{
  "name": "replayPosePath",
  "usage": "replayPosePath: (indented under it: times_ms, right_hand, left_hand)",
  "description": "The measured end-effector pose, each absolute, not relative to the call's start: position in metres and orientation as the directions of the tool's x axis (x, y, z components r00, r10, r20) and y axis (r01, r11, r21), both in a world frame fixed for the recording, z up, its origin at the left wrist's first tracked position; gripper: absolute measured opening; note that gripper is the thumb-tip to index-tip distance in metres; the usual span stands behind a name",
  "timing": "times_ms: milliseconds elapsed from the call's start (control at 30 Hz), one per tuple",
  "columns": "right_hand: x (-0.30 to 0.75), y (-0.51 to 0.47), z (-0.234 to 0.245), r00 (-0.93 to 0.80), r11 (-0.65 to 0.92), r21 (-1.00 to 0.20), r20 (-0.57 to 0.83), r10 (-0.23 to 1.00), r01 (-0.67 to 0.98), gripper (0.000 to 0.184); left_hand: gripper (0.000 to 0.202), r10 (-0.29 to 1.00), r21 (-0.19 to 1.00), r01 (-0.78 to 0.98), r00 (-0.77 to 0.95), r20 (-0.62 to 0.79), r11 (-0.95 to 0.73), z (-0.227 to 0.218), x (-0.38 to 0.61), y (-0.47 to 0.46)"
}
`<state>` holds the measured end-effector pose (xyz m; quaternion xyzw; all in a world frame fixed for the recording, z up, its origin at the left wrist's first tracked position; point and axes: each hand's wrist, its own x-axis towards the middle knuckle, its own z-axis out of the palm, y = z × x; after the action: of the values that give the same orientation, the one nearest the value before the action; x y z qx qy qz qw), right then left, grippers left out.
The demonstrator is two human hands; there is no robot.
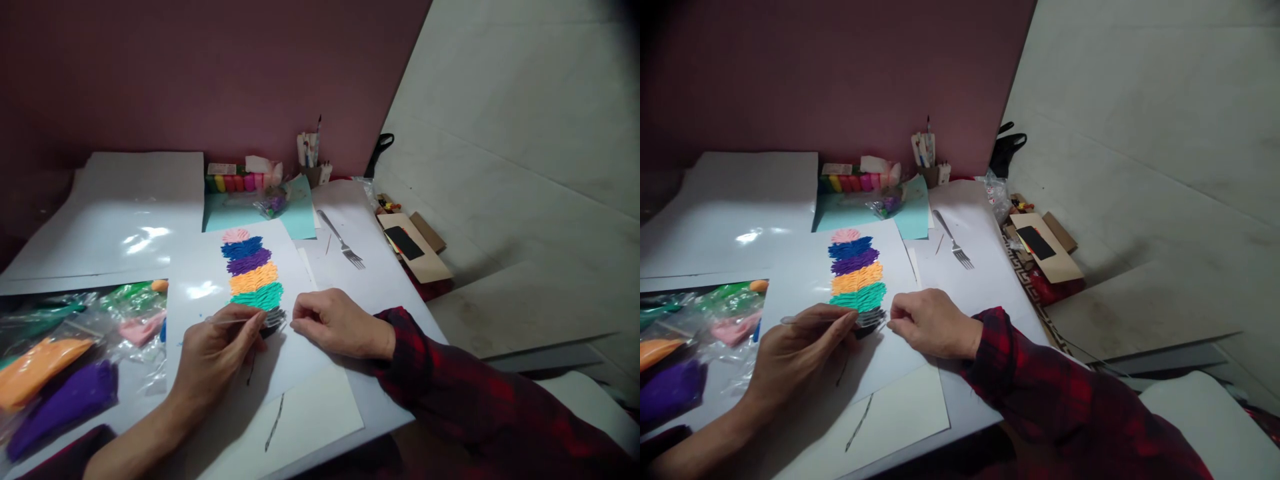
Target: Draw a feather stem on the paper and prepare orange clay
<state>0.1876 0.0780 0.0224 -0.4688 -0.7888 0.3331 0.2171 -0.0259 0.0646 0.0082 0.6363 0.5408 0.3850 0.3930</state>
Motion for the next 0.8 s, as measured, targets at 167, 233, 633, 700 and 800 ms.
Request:
replayPosePath:
  times_ms: [167, 233, 633, 700, 800]
  right_hand:
    - [0.1878, 0.0779, 0.0219, -0.471, 0.344, -0.726, 0.031, 0.882, 0.595, 0.010]
    - [0.1878, 0.0778, 0.0222, -0.469, 0.338, -0.724, 0.023, 0.883, 0.601, 0.010]
    - [0.1877, 0.0782, 0.0226, -0.478, 0.356, -0.712, 0.031, 0.878, 0.606, 0.010]
    - [0.1879, 0.0781, 0.0225, -0.478, 0.354, -0.713, 0.031, 0.878, 0.605, 0.010]
    - [0.1881, 0.0781, 0.0225, -0.476, 0.357, -0.712, 0.036, 0.879, 0.605, 0.009]
  left_hand:
    - [0.021, 0.987, 0.906, 0.401, 0.131, 0.090, -0.136, 0.0083, -0.0267, 0.0648]
    - [0.023, 0.985, 0.897, 0.419, 0.147, 0.086, -0.141, 0.0082, -0.0270, 0.0654]
    - [0.025, 0.980, 0.880, 0.438, 0.145, 0.133, -0.184, 0.0147, -0.0263, 0.0648]
    - [0.029, 0.979, 0.879, 0.438, 0.162, 0.127, -0.187, 0.0138, -0.0262, 0.0655]
    - [0.027, 0.980, 0.878, 0.445, 0.165, 0.115, -0.177, 0.0122, -0.0263, 0.0668]
